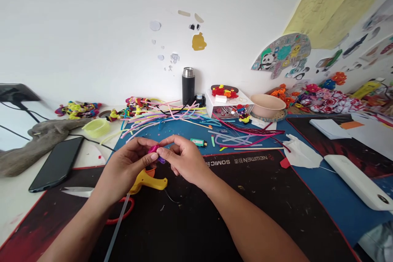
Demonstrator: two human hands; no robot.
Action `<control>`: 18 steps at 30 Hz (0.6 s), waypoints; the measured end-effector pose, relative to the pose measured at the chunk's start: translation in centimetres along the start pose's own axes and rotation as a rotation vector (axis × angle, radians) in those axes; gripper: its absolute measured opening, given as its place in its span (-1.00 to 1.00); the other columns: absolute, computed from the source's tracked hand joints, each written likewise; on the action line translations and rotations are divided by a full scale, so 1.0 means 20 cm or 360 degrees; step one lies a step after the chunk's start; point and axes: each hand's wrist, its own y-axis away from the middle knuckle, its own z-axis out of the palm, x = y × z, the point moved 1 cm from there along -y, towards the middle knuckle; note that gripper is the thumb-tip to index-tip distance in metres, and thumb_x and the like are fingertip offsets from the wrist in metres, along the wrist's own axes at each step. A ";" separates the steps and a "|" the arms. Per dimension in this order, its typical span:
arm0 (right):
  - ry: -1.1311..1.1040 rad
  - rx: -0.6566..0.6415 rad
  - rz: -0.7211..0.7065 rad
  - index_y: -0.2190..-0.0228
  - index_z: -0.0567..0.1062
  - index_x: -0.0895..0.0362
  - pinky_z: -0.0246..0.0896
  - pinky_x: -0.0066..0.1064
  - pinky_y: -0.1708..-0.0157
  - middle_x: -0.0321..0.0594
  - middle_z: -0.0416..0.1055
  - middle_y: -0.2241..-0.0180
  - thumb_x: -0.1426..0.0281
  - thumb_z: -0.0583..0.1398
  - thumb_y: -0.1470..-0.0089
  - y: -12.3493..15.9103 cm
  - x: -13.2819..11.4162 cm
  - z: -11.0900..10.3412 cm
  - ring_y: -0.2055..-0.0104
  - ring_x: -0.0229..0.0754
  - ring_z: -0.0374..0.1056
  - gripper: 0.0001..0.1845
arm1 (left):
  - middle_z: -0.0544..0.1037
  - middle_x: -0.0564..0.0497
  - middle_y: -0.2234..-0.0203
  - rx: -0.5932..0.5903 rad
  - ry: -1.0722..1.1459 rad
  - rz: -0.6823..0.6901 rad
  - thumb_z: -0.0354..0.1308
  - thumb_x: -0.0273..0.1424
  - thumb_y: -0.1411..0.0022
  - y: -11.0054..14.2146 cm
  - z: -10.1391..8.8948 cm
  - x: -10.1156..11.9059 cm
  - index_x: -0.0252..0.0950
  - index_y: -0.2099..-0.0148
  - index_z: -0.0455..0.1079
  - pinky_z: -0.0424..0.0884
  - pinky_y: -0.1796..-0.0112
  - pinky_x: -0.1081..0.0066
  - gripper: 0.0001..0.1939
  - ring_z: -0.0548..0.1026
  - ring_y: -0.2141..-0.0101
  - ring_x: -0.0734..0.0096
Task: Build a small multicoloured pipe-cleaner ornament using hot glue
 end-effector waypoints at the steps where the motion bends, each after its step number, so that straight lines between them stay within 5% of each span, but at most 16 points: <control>1: 0.0015 0.0002 -0.0012 0.10 0.56 0.06 0.00 -0.51 0.66 -0.56 0.25 0.64 0.06 0.40 -0.28 0.00 0.00 0.00 0.69 -0.36 0.19 -0.63 | 0.67 -0.03 0.44 -0.0001 0.0005 -0.0003 0.59 0.12 0.00 0.00 0.00 0.00 -0.23 0.17 0.58 0.58 0.42 0.34 -0.41 0.60 0.45 0.26; 10: -0.0020 0.0029 -0.0012 0.20 0.52 0.07 -0.03 -0.51 0.67 -0.58 0.21 0.67 0.02 0.42 -0.25 0.01 0.00 0.02 0.71 -0.35 0.16 -0.60 | 0.67 -0.02 0.45 0.0005 0.0038 -0.0002 0.64 0.06 0.06 0.01 0.01 -0.01 -0.26 0.20 0.59 0.60 0.44 0.33 -0.41 0.61 0.46 0.25; 18: -0.0073 0.0009 -0.0009 0.12 0.51 0.07 0.01 -0.51 0.67 -0.56 0.27 0.66 0.17 0.31 -0.34 -0.01 0.01 0.02 0.71 -0.35 0.16 -0.76 | 0.71 -0.04 0.36 0.0071 0.0034 -0.0003 0.60 0.09 0.01 0.00 0.01 -0.02 -0.23 0.15 0.57 0.66 0.32 0.26 -0.41 0.66 0.40 0.21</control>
